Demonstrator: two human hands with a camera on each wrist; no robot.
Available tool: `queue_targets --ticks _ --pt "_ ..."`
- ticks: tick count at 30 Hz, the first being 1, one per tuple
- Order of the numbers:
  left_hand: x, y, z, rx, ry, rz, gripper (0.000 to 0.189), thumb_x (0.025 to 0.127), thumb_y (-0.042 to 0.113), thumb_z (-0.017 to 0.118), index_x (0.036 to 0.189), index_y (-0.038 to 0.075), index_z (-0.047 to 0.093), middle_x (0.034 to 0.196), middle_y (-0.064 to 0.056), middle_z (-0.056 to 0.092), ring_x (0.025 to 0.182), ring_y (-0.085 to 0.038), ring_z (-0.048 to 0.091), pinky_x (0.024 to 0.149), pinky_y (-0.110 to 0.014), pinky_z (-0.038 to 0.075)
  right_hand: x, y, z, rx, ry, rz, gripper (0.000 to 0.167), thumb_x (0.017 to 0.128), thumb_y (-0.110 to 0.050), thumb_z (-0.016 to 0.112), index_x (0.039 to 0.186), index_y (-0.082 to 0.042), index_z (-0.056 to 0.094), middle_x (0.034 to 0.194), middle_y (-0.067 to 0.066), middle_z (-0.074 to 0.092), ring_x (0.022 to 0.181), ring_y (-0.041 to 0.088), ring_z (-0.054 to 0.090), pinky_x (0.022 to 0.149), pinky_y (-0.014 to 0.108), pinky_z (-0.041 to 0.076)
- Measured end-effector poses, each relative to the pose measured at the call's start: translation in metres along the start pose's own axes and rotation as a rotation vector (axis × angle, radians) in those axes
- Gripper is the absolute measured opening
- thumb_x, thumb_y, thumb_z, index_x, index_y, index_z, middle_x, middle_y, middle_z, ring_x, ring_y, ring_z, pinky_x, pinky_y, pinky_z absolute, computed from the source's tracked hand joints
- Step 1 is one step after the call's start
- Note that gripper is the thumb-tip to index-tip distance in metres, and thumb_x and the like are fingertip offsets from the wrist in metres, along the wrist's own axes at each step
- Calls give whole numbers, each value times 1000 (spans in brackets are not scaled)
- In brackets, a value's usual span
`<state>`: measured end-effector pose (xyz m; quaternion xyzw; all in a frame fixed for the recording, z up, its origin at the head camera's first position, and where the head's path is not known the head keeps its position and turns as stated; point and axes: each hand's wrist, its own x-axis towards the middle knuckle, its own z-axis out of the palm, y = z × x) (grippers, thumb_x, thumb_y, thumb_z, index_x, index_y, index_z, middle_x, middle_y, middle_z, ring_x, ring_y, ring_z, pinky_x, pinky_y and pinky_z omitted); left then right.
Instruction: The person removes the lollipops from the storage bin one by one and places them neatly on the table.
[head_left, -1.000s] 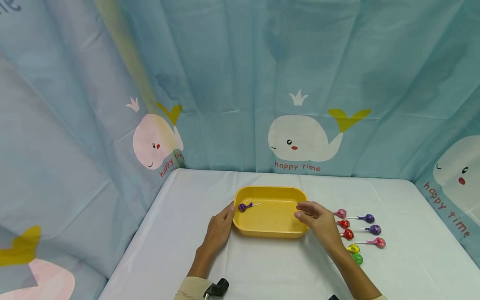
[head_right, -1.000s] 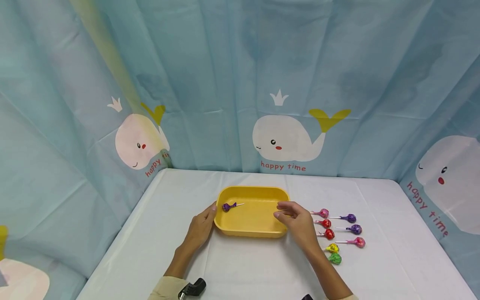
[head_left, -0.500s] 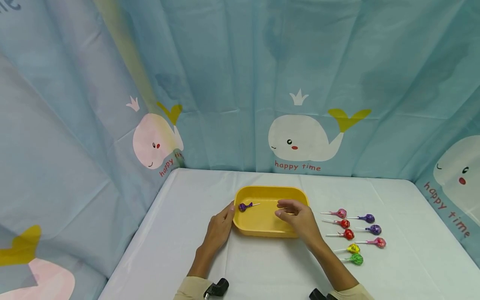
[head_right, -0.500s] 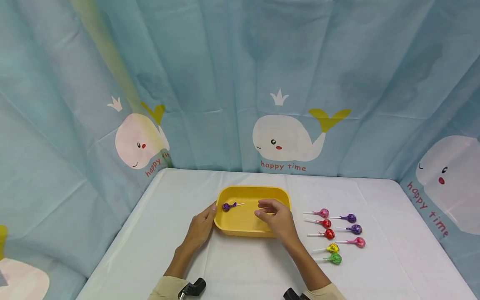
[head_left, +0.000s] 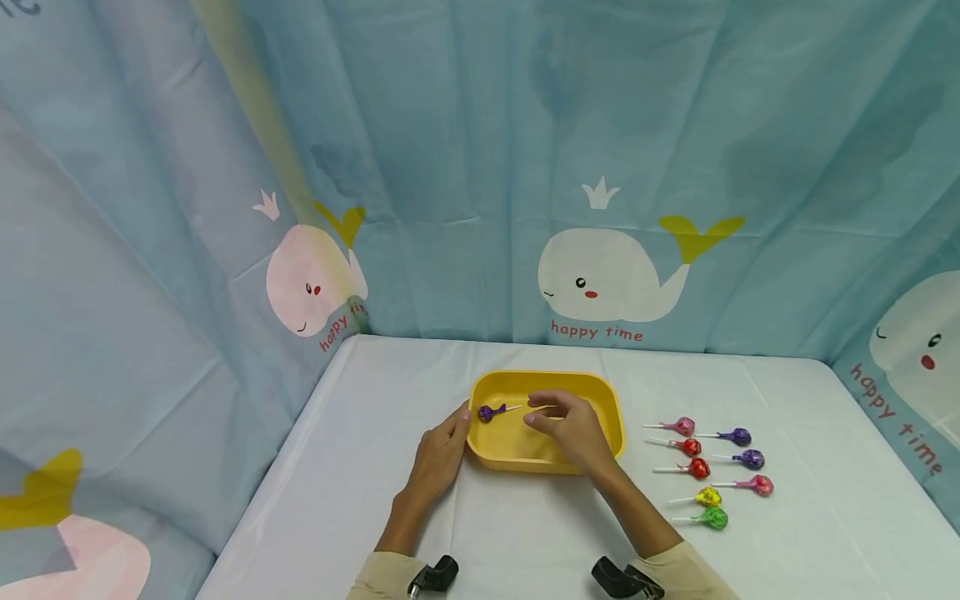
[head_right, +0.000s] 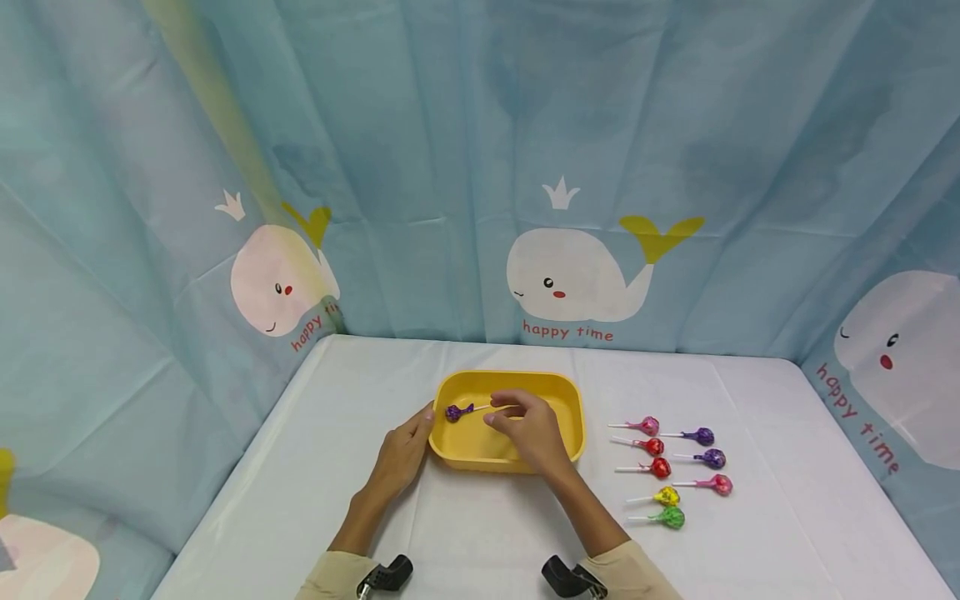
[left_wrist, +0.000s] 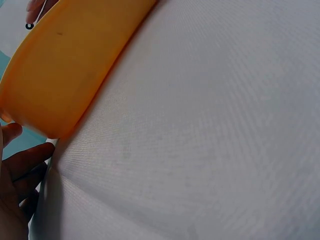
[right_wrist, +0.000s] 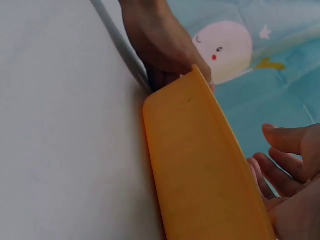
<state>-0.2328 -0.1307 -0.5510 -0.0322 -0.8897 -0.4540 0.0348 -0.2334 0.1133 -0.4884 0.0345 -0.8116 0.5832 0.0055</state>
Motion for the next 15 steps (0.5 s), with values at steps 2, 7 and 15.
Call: queue_targets --ticks 2,7,15 --pt "0 0 0 -1 -2 3 68 111 65 32 160 22 49 158 -1 54 146 -31 53 122 -53 41 3 0 3 4 -9 4 31 93 -18 84 123 -13 78 122 8 77 112 27 71 96 38 63" --pt "0 0 -1 1 -1 3 68 110 65 32 160 22 49 158 -1 54 146 -31 52 122 -53 41 11 -1 11 9 -28 -16 33 93 -18 84 123 -8 77 120 7 77 110 27 72 92 39 64" --pt "0 1 0 5 -4 -13 68 110 66 32 160 24 50 157 -2 54 146 -32 53 122 -55 41 23 -3 25 8 -63 -29 35 92 -12 84 125 -3 76 120 13 77 101 24 73 88 35 64"
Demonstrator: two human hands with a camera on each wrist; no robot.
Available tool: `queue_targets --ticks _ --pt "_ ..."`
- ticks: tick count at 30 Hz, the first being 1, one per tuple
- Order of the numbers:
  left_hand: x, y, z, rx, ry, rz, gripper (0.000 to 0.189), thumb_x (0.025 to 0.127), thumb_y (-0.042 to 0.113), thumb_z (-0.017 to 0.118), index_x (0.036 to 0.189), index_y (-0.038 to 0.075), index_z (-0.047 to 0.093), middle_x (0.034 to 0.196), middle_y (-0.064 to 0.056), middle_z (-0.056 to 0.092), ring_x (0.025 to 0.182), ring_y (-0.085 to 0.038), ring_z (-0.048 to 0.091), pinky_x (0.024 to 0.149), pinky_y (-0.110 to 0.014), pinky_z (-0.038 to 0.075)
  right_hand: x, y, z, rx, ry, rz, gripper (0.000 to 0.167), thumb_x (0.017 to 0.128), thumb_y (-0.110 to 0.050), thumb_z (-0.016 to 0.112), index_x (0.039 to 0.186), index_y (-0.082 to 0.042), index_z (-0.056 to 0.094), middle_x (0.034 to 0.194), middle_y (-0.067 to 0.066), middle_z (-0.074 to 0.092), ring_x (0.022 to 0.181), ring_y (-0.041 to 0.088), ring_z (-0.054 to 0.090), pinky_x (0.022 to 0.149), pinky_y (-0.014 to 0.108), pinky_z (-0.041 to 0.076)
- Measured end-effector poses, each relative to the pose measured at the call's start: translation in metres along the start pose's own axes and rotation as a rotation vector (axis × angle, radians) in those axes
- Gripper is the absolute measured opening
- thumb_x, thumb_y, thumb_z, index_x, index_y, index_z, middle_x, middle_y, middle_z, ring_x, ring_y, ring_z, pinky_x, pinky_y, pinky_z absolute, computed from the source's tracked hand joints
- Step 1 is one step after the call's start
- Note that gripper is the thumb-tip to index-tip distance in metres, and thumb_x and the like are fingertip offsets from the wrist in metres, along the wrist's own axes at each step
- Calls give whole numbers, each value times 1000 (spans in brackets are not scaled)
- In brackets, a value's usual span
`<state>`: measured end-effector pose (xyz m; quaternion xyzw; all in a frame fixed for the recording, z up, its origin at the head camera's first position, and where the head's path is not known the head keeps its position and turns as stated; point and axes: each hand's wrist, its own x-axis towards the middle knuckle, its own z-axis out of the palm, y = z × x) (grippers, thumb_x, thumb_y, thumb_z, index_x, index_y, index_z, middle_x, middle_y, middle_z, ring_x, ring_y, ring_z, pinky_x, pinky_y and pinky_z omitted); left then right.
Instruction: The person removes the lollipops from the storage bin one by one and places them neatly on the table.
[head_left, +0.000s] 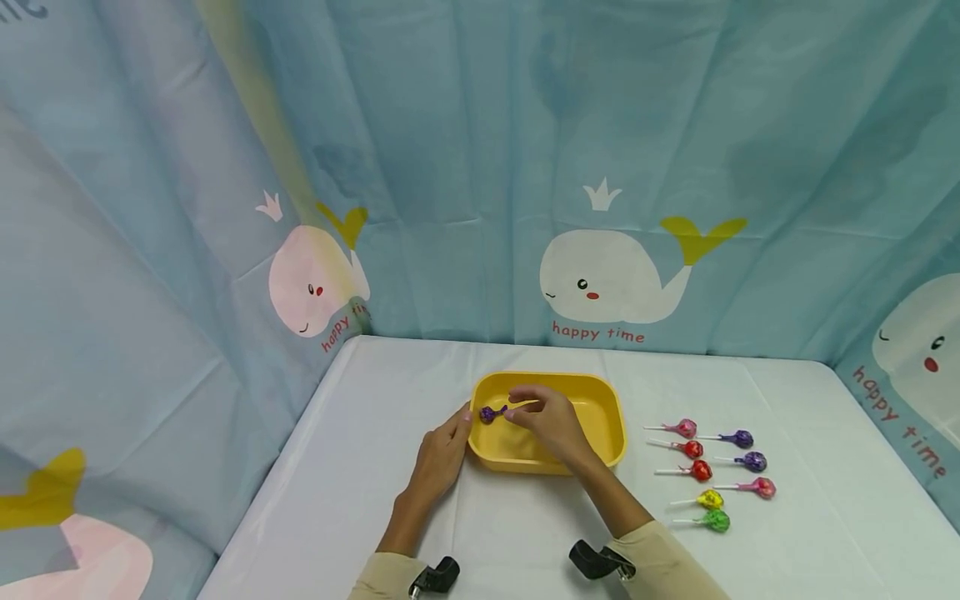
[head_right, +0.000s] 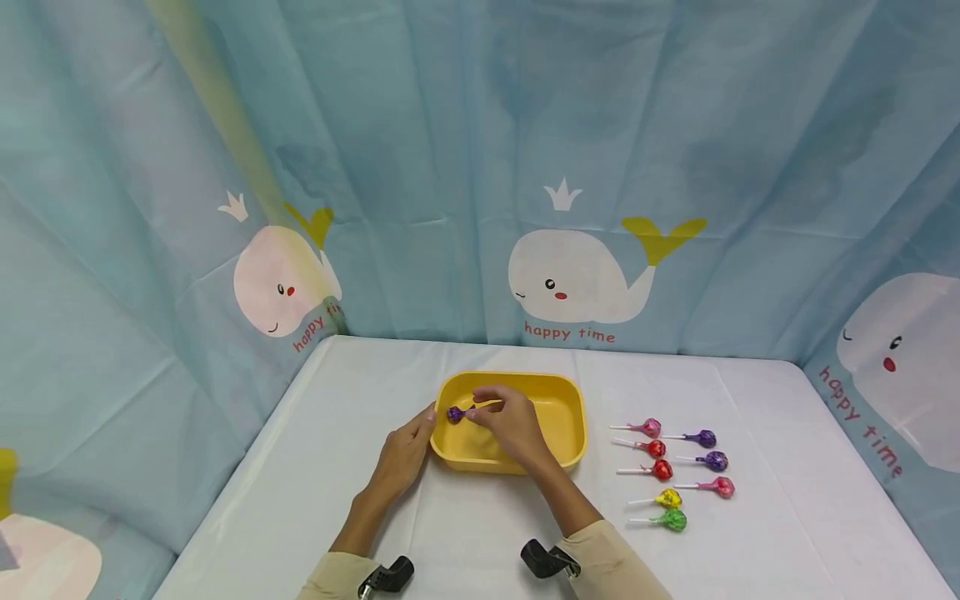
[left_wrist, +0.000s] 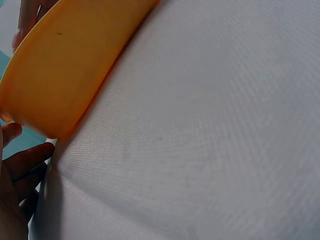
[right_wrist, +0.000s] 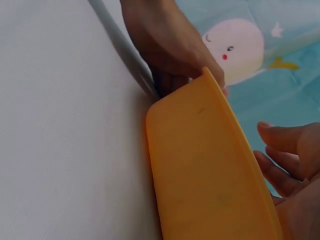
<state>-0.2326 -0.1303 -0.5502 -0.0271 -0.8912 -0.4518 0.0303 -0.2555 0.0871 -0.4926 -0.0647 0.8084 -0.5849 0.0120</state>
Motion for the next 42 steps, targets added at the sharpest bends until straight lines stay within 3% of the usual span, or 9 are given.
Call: queue_targets --ticks 21,28,42 --pt "0 0 -1 13 15 21 65 111 65 32 158 26 53 152 -4 60 142 -32 57 119 -55 45 23 4 25 -60 -64 37 27 91 -7 83 118 -2 77 117 12 77 95 22 73 85 35 65" --pt "0 0 0 17 35 15 62 110 65 33 156 29 55 150 -4 62 140 -32 59 119 -54 46 29 6 32 -82 -91 55 26 91 -6 83 116 -1 77 115 15 77 89 21 74 78 32 65" --pt "0 -2 1 13 31 17 63 110 66 32 157 29 55 152 -3 61 142 -32 57 120 -55 44 36 8 40 -161 -154 75 27 91 2 81 118 0 77 111 14 77 89 21 68 83 30 64"
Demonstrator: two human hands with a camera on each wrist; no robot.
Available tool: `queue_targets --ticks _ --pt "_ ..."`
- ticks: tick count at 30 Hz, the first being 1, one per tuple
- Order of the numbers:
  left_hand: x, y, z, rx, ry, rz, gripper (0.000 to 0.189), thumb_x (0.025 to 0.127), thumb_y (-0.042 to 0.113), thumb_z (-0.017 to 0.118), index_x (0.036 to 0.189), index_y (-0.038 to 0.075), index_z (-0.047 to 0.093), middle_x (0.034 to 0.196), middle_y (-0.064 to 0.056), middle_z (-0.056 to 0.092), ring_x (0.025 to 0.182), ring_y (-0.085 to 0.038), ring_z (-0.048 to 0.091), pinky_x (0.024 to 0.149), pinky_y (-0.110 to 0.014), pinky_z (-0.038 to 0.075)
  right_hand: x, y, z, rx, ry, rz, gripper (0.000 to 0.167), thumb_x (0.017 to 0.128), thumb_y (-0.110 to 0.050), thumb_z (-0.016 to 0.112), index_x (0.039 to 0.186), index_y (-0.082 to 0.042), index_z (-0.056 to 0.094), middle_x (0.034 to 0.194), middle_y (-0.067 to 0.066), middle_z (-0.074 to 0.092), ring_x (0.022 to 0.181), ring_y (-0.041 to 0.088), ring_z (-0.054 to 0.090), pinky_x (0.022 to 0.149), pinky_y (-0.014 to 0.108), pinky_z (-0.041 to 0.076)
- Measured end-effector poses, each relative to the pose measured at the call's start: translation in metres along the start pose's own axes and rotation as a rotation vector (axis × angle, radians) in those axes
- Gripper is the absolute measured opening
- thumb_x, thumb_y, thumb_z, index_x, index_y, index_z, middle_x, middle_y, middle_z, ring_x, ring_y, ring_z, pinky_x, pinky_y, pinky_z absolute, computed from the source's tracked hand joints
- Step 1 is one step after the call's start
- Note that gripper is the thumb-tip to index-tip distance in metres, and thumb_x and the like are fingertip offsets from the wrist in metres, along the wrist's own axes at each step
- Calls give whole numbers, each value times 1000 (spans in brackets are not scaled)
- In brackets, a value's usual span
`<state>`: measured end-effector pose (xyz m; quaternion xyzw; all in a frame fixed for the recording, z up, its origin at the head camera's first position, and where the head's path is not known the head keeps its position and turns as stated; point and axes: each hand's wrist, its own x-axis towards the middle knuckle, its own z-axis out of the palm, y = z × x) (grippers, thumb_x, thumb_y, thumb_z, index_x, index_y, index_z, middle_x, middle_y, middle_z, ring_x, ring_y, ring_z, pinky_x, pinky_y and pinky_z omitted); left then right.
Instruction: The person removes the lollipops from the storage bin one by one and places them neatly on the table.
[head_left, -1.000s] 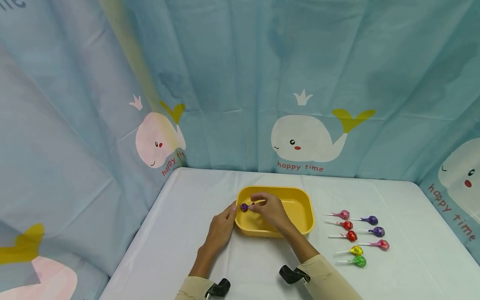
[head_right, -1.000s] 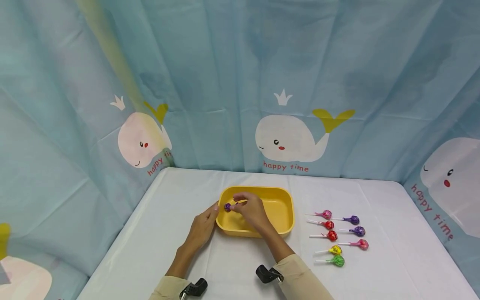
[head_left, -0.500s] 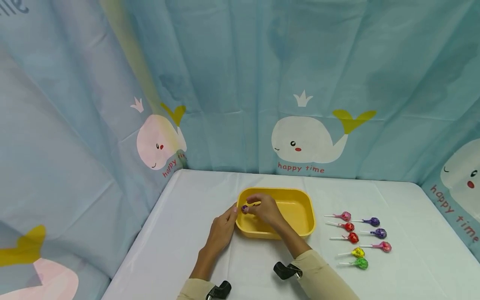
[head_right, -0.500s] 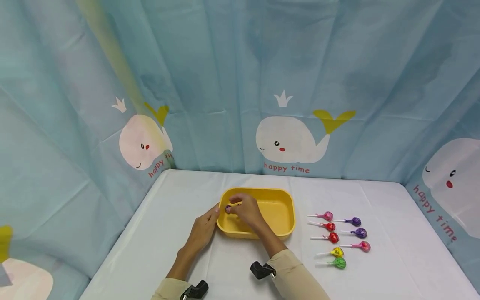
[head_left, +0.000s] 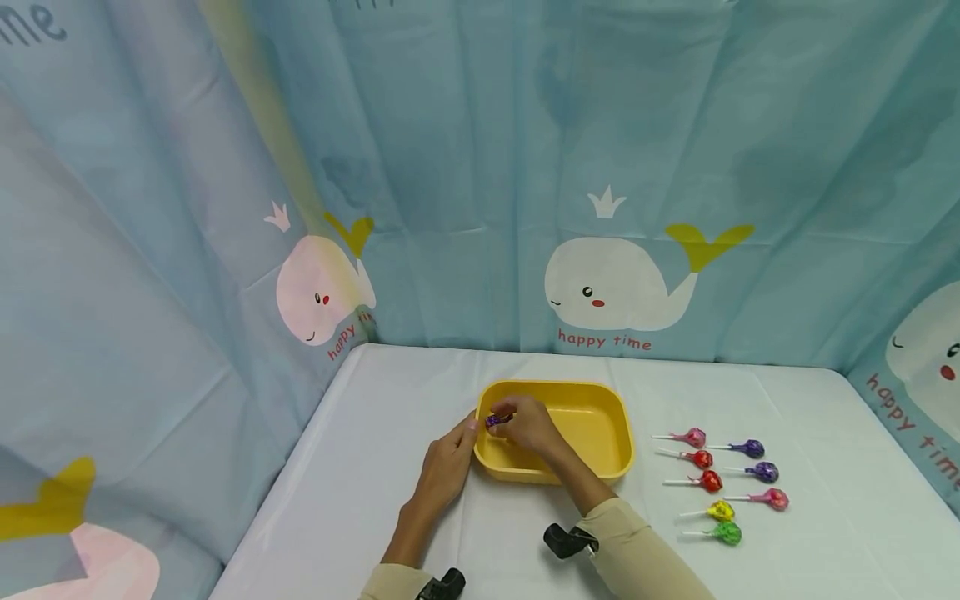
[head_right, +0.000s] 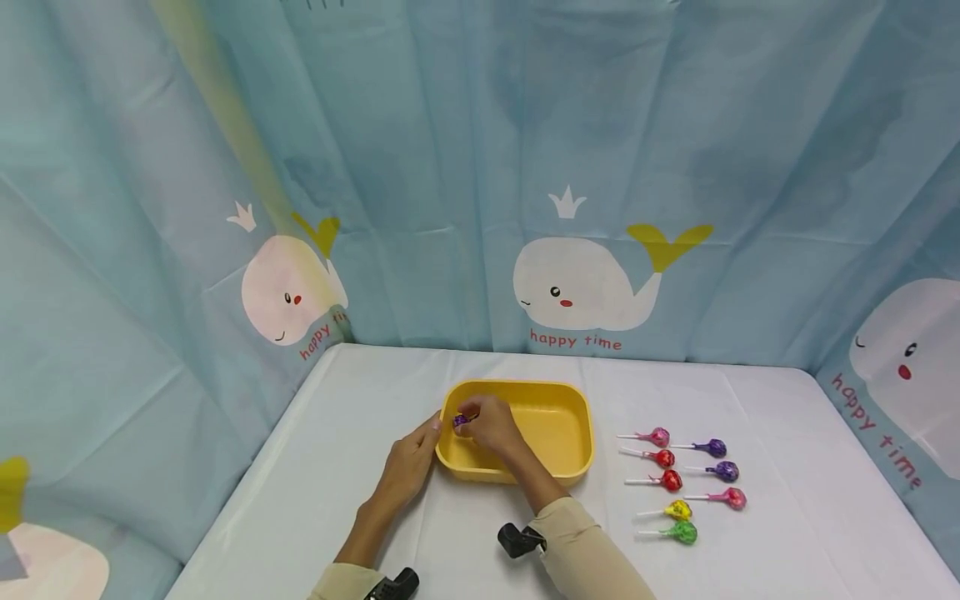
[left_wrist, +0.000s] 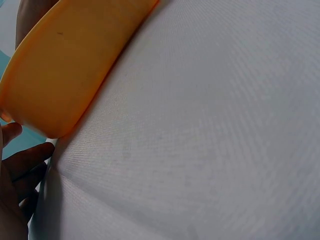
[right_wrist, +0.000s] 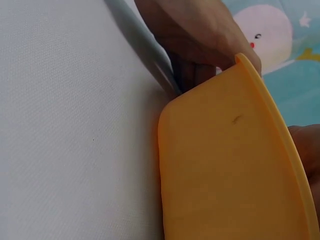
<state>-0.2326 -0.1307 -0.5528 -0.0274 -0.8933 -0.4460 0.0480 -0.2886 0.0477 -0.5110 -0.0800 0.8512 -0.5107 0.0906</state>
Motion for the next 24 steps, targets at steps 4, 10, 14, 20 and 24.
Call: queue_targets --ticks 4,10,14,20,24 --pt "0 1 0 -8 -2 8 62 111 65 32 157 29 54 152 -4 61 142 -33 57 119 -55 45 1 1 1 -32 -15 4 30 90 4 81 119 -1 77 111 13 77 89 21 67 84 31 64" --pt "0 1 0 10 10 26 61 111 64 32 156 28 56 149 -4 63 139 -33 59 117 -56 47 1 2 2 -88 -33 -41 32 86 7 83 117 1 78 104 12 77 87 20 67 87 33 65" --pt "0 2 -1 6 8 29 61 111 63 33 156 28 56 149 -4 62 139 -32 59 118 -55 47 0 2 2 -123 -39 -66 31 83 9 84 113 2 78 97 12 75 82 19 65 82 31 65" --pt "0 3 0 4 4 16 62 111 63 33 156 26 56 151 -3 61 142 -31 57 120 -54 45 -5 1 0 -163 -34 -80 35 80 12 84 113 0 79 93 9 75 80 18 64 82 30 65" --pt "0 3 0 3 5 8 61 112 62 34 156 26 56 152 -3 60 142 -30 57 120 -53 44 -9 2 -5 -151 -10 -112 31 81 12 83 110 -1 79 90 7 74 79 17 63 79 30 64"
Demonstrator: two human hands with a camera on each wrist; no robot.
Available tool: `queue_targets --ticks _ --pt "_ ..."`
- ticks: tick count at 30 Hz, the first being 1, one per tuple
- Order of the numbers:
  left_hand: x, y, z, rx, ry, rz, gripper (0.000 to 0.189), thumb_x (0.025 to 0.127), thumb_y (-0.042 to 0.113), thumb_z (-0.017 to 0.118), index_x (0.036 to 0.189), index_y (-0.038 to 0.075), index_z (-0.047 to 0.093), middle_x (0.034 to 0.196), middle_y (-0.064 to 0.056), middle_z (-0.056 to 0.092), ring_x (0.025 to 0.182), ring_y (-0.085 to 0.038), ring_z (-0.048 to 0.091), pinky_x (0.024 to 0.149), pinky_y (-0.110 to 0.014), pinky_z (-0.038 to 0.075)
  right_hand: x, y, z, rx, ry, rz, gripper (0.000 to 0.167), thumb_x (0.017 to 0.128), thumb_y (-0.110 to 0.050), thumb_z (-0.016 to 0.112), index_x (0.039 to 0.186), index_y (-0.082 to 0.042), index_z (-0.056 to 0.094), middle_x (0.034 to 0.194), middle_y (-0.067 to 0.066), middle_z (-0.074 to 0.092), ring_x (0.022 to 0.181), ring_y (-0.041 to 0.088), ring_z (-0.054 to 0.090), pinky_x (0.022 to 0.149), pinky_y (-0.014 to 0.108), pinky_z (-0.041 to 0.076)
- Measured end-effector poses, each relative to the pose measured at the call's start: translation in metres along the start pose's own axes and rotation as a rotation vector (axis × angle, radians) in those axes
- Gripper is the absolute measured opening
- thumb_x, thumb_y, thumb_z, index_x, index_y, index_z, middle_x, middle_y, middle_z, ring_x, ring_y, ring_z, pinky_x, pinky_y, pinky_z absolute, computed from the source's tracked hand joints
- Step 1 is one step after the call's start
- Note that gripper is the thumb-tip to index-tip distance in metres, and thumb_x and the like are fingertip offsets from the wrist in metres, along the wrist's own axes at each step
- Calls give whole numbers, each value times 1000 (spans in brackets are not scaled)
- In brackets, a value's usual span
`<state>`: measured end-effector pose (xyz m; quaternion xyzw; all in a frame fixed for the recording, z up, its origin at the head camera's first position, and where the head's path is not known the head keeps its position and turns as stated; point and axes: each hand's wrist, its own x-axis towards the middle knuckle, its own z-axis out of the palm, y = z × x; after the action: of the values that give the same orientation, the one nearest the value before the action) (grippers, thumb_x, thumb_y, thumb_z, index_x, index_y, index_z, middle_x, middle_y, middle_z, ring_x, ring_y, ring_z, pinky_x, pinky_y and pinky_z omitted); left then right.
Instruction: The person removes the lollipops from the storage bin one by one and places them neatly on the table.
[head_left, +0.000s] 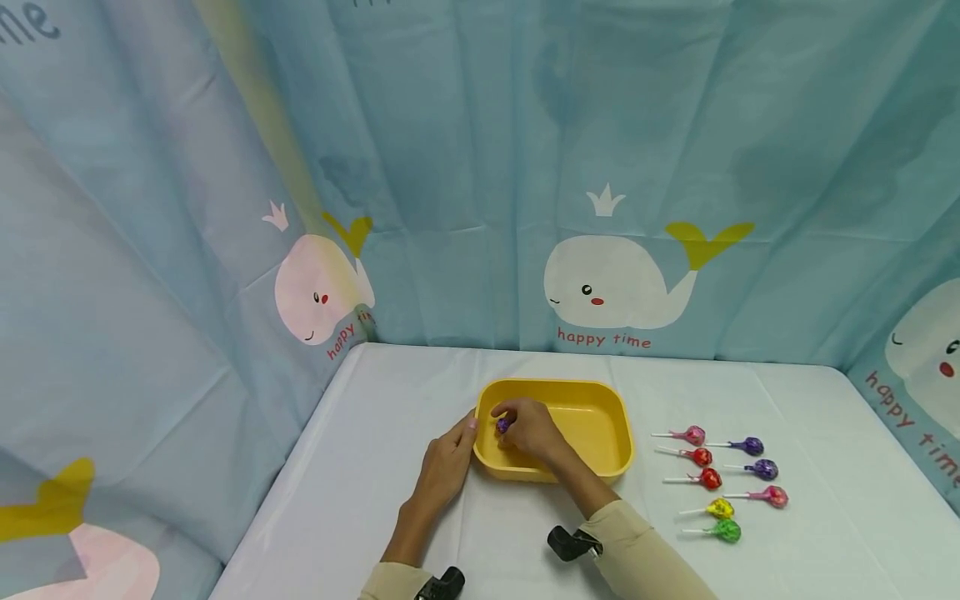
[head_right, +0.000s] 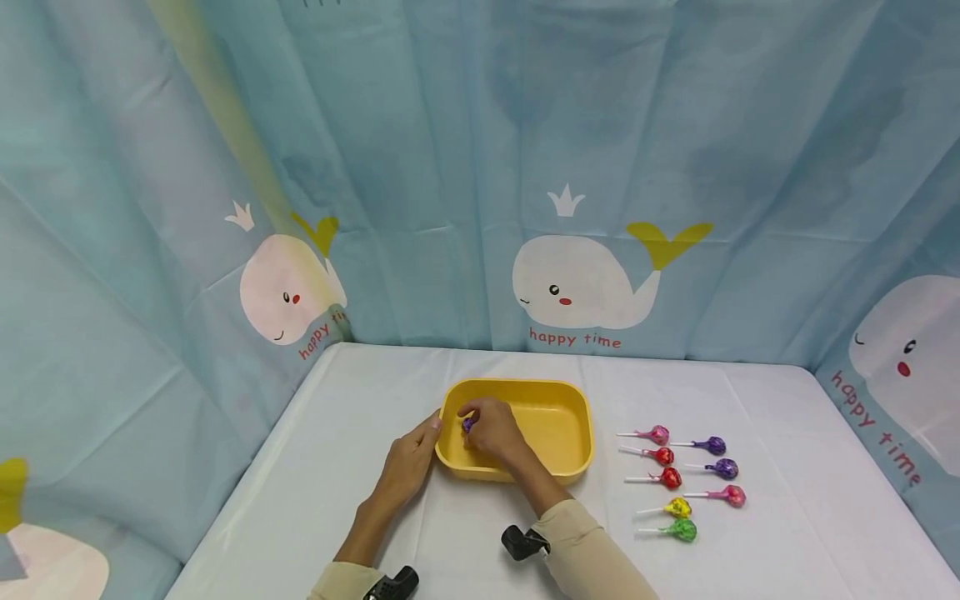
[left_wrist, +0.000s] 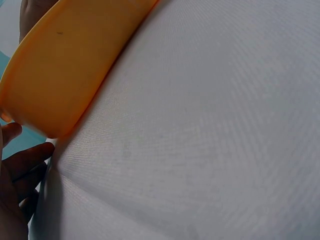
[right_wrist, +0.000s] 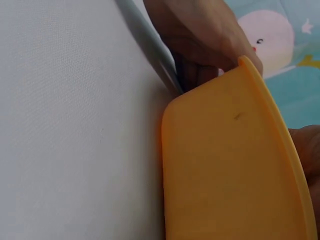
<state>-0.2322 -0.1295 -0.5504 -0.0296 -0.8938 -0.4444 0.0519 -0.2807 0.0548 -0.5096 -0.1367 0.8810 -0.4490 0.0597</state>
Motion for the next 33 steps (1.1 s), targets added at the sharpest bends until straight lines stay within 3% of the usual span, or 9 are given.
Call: queue_targets --ticks 6,17,27,33 --pt "-1 0 -1 -6 1 2 59 111 61 36 156 27 56 151 -2 61 141 -28 58 120 -53 45 -7 5 -11 13 81 -33 22 84 8 83 102 -1 78 89 5 73 79 17 62 78 32 62" --pt "-2 -1 -2 -18 5 19 58 112 61 36 156 28 55 151 0 62 141 -28 58 119 -52 46 -24 11 -35 129 225 54 23 88 -5 86 106 -7 72 100 6 74 84 19 70 77 33 63" --pt "-3 1 -1 -42 -13 23 60 112 61 33 158 27 52 152 0 59 143 -27 57 120 -51 45 -42 16 -54 133 295 123 24 92 -19 85 111 -12 73 103 3 74 90 18 69 76 29 58" --pt "-2 1 -1 -43 -6 18 60 112 61 33 158 28 52 153 0 59 143 -27 56 120 -52 45 -52 19 -66 188 311 51 26 100 -16 76 124 -6 75 108 7 75 90 20 74 77 24 63"
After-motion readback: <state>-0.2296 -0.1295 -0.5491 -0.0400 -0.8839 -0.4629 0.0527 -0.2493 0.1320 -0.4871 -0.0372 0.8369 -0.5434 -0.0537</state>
